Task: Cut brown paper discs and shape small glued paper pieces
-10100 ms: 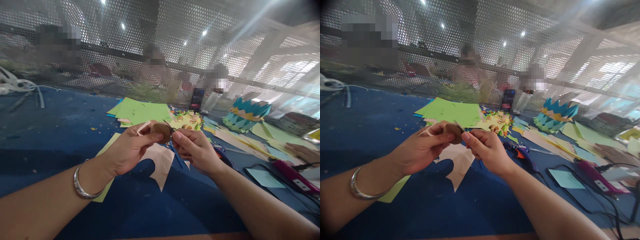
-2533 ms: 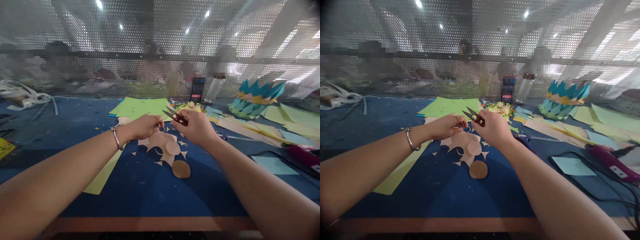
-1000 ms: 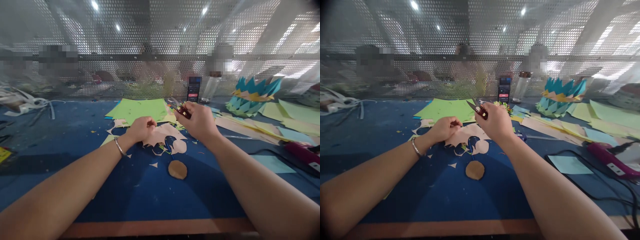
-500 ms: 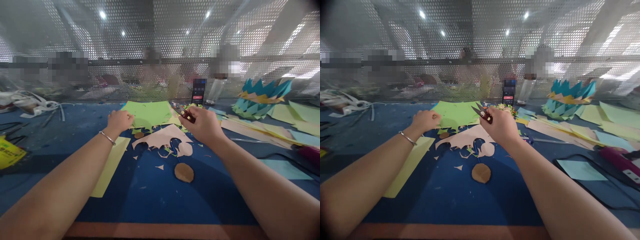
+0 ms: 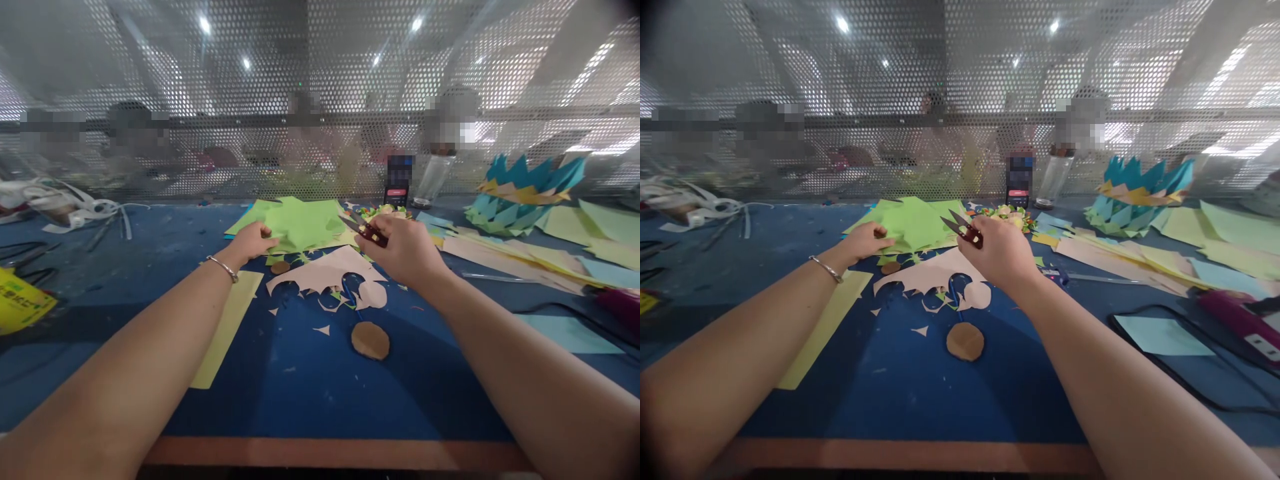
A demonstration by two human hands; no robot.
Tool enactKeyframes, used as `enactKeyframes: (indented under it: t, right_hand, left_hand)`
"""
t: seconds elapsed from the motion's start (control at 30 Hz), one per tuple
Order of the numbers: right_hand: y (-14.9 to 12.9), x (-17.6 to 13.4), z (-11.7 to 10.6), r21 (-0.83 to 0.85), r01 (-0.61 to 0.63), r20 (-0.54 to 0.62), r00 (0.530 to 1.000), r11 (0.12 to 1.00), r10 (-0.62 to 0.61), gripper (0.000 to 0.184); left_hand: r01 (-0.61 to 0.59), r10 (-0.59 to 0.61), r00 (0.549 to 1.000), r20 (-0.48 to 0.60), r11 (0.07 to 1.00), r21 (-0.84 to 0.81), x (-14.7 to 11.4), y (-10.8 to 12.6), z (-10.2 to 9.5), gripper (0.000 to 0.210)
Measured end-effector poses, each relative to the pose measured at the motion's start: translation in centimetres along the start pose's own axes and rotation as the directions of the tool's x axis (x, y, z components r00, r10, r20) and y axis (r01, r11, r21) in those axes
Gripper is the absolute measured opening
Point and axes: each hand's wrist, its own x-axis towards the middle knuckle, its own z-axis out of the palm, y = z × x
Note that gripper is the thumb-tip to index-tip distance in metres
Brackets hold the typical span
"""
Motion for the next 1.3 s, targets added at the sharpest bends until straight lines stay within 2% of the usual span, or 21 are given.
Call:
enactKeyframes:
  t: [0.1, 0.17, 0.3, 0.43, 0.57, 0.63, 0.73, 0.97, 1.17, 1.3]
  right_hand:
    - [-0.3, -0.2, 0.4, 0.003, 0.009, 0.11, 0.994, 1.0, -0.009, 0.029]
    - [-0.5, -0.4, 0.6, 0.002, 0.016, 0.17, 0.985, 1.0, -0.016, 0.029]
    - [-1.0, -0.6, 0.9, 0.049, -0.002, 0.201, 0.979, 0.999, -0.008, 0.029]
    - [-1.2, -0.5, 1.0, 0.166, -0.046, 0.114, 0.993, 0.985, 0.027, 0.033]
    - [-0.7, -0.3, 1.6, 0.338, -0.102, 0.01, 0.994, 0.935, 0.105, 0.038]
    - [-0.5, -0.3, 2.0, 0.459, -0.135, 0.003, 0.989, 0.878, 0.151, 0.037]
    - [-0.5, -0.2, 2.5, 0.641, -0.196, 0.056, 0.976, 0.742, 0.21, 0.036]
    - [-0.8, -0.1, 2.8, 0.755, -0.262, 0.094, 0.951, 0.601, 0.296, 0.033]
    - [-0.1, -0.1, 2.8, 0.694, -0.194, 0.008, 0.965, 0.693, 0.262, 0.025]
    - [0.0, -0.1, 2.5, 0.69, -0.162, -0.039, 0.965, 0.705, 0.26, 0.023]
  left_hand:
    - [-0.018, 0.008, 0.997, -0.078, 0.992, -0.125, -0.4, 0.4, 0.2, 0.031]
    - [-0.004, -0.033, 0.988, -0.15, 0.97, -0.243, -0.5, 0.8, 0.2, 0.033]
    - [0.011, -0.168, 0.956, -0.239, 0.838, -0.545, -0.6, 2.4, -0.3, 0.039]
    - [0.044, -0.197, 0.975, -0.105, 0.627, -0.778, -1.9, 4.8, -0.8, 0.037]
    - [0.099, -0.102, 0.993, 0.059, 0.449, -0.888, -4.4, 7.5, 0.0, 0.044]
    - [0.123, -0.056, 0.992, 0.11, 0.391, -0.912, -5.6, 8.4, 0.8, 0.048]
    - [0.155, 0.028, 0.984, 0.175, 0.335, -0.929, -6.8, 9.2, 1.9, 0.045]
    - [0.205, 0.15, 0.952, 0.267, 0.334, -0.92, -8.1, 9.5, 2.6, 0.042]
    - [0.204, 0.241, 0.907, 0.346, 0.467, -0.86, -7.9, 9.0, 2.3, 0.027]
    - [0.209, 0.267, 0.862, 0.43, 0.586, -0.783, -6.9, 8.2, 0.6, 0.027]
